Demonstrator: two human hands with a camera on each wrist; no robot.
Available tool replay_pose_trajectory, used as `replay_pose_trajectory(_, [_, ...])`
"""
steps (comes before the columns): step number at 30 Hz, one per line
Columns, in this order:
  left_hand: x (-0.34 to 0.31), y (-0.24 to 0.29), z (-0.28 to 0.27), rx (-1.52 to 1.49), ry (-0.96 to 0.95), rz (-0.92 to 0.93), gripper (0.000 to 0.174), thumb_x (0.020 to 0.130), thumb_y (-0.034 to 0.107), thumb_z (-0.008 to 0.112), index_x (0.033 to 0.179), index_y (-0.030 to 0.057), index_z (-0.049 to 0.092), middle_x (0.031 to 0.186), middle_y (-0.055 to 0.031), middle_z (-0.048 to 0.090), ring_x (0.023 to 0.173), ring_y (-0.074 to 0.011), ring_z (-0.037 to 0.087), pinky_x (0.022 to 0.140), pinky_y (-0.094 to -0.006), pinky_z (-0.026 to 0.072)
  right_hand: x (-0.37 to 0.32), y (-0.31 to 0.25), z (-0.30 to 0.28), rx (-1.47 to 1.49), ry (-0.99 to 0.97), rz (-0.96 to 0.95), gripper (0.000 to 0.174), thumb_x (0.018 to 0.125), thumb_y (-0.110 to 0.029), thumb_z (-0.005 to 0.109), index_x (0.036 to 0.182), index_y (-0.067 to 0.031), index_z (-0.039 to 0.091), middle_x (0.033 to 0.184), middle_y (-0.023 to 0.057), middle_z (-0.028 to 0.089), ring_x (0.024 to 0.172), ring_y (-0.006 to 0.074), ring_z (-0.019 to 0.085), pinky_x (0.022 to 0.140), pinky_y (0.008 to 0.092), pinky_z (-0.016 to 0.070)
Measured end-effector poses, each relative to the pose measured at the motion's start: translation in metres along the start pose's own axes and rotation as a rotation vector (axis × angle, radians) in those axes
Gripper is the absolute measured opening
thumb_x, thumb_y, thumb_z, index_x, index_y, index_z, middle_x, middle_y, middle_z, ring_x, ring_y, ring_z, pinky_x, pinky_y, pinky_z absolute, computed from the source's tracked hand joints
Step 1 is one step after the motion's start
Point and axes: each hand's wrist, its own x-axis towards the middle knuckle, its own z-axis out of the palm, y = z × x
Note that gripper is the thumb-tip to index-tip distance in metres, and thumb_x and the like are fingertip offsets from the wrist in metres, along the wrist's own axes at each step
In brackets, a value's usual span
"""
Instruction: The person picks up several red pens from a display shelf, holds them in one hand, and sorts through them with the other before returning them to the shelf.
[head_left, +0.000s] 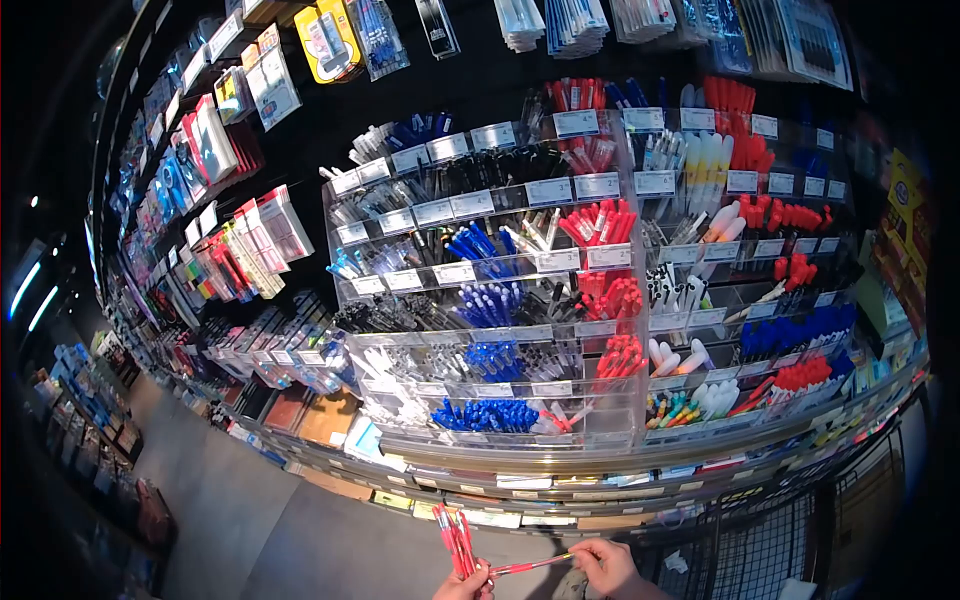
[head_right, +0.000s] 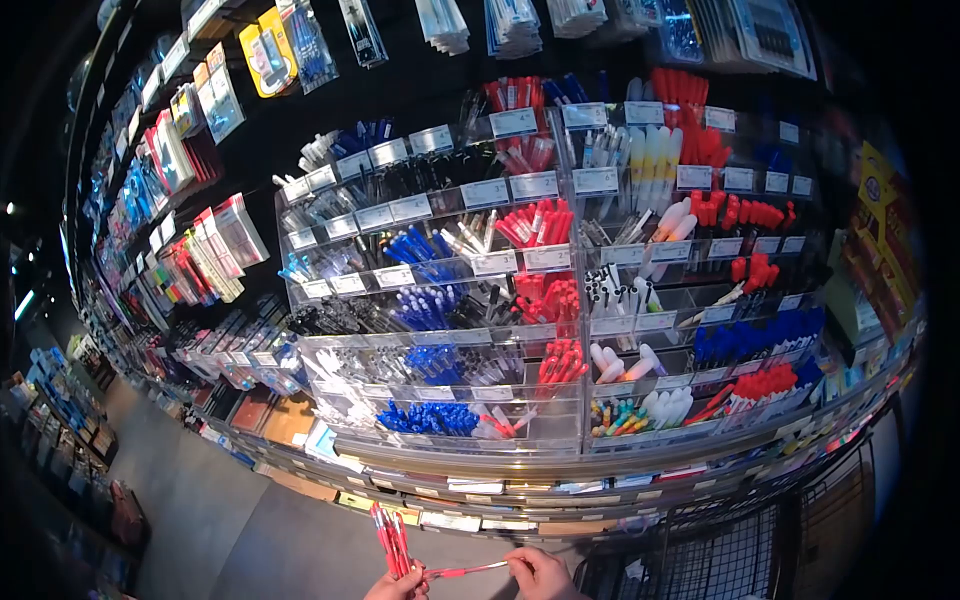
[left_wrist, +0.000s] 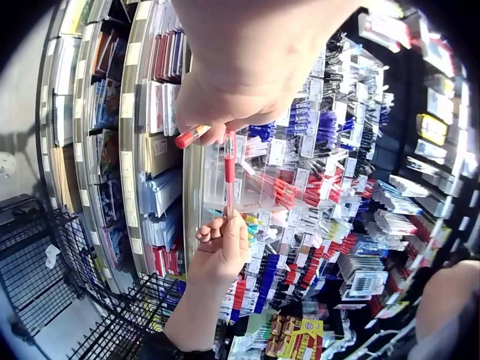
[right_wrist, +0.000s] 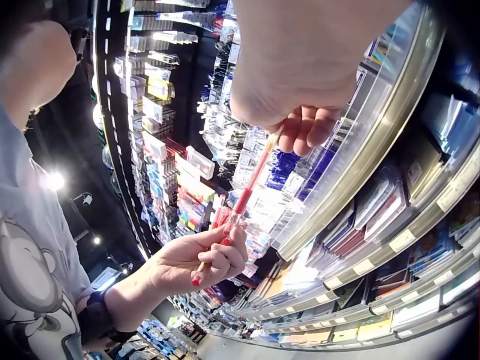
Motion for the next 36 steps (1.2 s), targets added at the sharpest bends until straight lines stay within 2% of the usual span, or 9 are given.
replay_pose_trajectory(4, [-0.003,0.004,0.004,0.053,0.015,0.004,0.019,0.09,0.03,0.055,0.093,0.0152,0.044,0.063,0.0016,0.045,0.048,-0.0095,0.043,0.038,-0.0209,0.0341,0.0,0.006,-0.002,-0.042,-0.02,0.007,0.012,0.086,-0.006,0.052,0.093,-0.0062,0.062,0.072,0.0074,0.061,0.06,0.0175,0.058,0.055,0.0285,0.0475])
replay_pose_trajectory(6, [-0.003,0.003,0.004,0.06,0.016,0.011,0.019,0.09,0.031,0.055,0.093,0.0152,0.044,0.062,0.0016,0.045,0.048,-0.0097,0.043,0.037,-0.0213,0.034,0.0,0.009,-0.004,0.03,-0.089,0.13,0.015,0.086,-0.006,0.054,0.097,0.001,0.062,0.072,0.008,0.065,0.069,0.0108,0.065,0.062,0.0236,0.0508])
replay_pose_trajectory(14, [-0.002,0.005,0.008,0.056,0.038,0.039,0.018,0.09,0.03,0.056,0.091,0.0148,0.046,0.063,0.0013,0.045,0.048,-0.0099,0.044,0.037,-0.0221,0.035,0.004,0.01,-0.007,0.083,-0.074,0.122,0.015,0.087,-0.007,0.053,0.096,0.0006,0.063,0.073,0.0067,0.065,0.065,0.0102,0.063,0.062,0.0237,0.0511])
replay_pose_trajectory(22, [0.003,0.012,0.017,-0.002,0.028,0.001,0.014,0.091,0.022,0.055,0.095,0.0139,0.045,0.067,0.001,0.046,0.053,-0.0108,0.044,0.047,-0.0209,0.0388,0.011,0.02,-0.008,0.066,-0.071,0.11,0.014,0.087,-0.008,0.055,0.096,-0.0003,0.063,0.073,0.0061,0.065,0.066,0.0098,0.062,0.062,0.0234,0.0507])
replay_pose_trajectory(28, [0.016,0.02,0.021,0.038,0.012,-0.008,0.015,0.091,0.025,0.054,0.096,0.0139,0.045,0.066,0.0004,0.047,0.051,-0.0113,0.044,0.042,-0.0226,0.0376,0.015,0.019,-0.009,0.127,-0.065,0.209,0.014,0.087,-0.006,0.054,0.096,0.0003,0.062,0.073,0.0056,0.064,0.065,0.0096,0.06,0.062,0.0231,0.0501])
replay_pose_trajectory(30, [0.022,0.022,0.023,0.039,0.011,-0.005,0.016,0.091,0.025,0.054,0.097,0.014,0.045,0.066,0.0003,0.047,0.05,-0.0113,0.044,0.041,-0.0228,0.0372,0.015,0.02,-0.008,0.217,-0.046,0.337,0.012,0.088,-0.008,0.051,0.096,-0.0062,0.061,0.071,0.0034,0.058,0.058,0.0135,0.055,0.051,0.025,0.0452])
replay_pose_trajectory(31, [0.025,0.024,0.024,0.04,0.012,-0.003,0.017,0.091,0.026,0.055,0.097,0.014,0.045,0.066,0.0001,0.047,0.05,-0.0113,0.045,0.04,-0.0229,0.0368,0.015,0.028,-0.007,0.218,-0.047,0.337,0.012,0.088,-0.008,0.051,0.096,-0.0062,0.061,0.071,0.0034,0.058,0.058,0.0135,0.055,0.051,0.025,0.0452])
replay_pose_trajectory(33, [0.029,0.027,0.029,0.051,0.011,0.001,0.017,0.091,0.026,0.055,0.097,0.014,0.045,0.066,0.0,0.047,0.05,-0.0112,0.044,0.041,-0.0227,0.0369,0.017,0.044,-0.004,0.26,0.0,0.155,0.013,0.09,-0.008,0.05,0.099,-0.0053,0.059,0.072,0.0019,0.056,0.057,0.0106,0.052,0.049,0.0224,0.0426])
replay_pose_trajectory(36, [0.032,0.036,0.041,0.082,0.011,0.005,0.017,0.091,0.026,0.055,0.097,0.0139,0.046,0.066,-0.0003,0.047,0.049,-0.0109,0.044,0.041,-0.0222,0.037,0.02,0.04,-0.007,0.24,0.057,0.189,0.011,0.088,-0.004,0.051,0.094,-0.0022,0.059,0.072,0.0032,0.056,0.057,0.0093,0.051,0.049,0.0217,0.042])
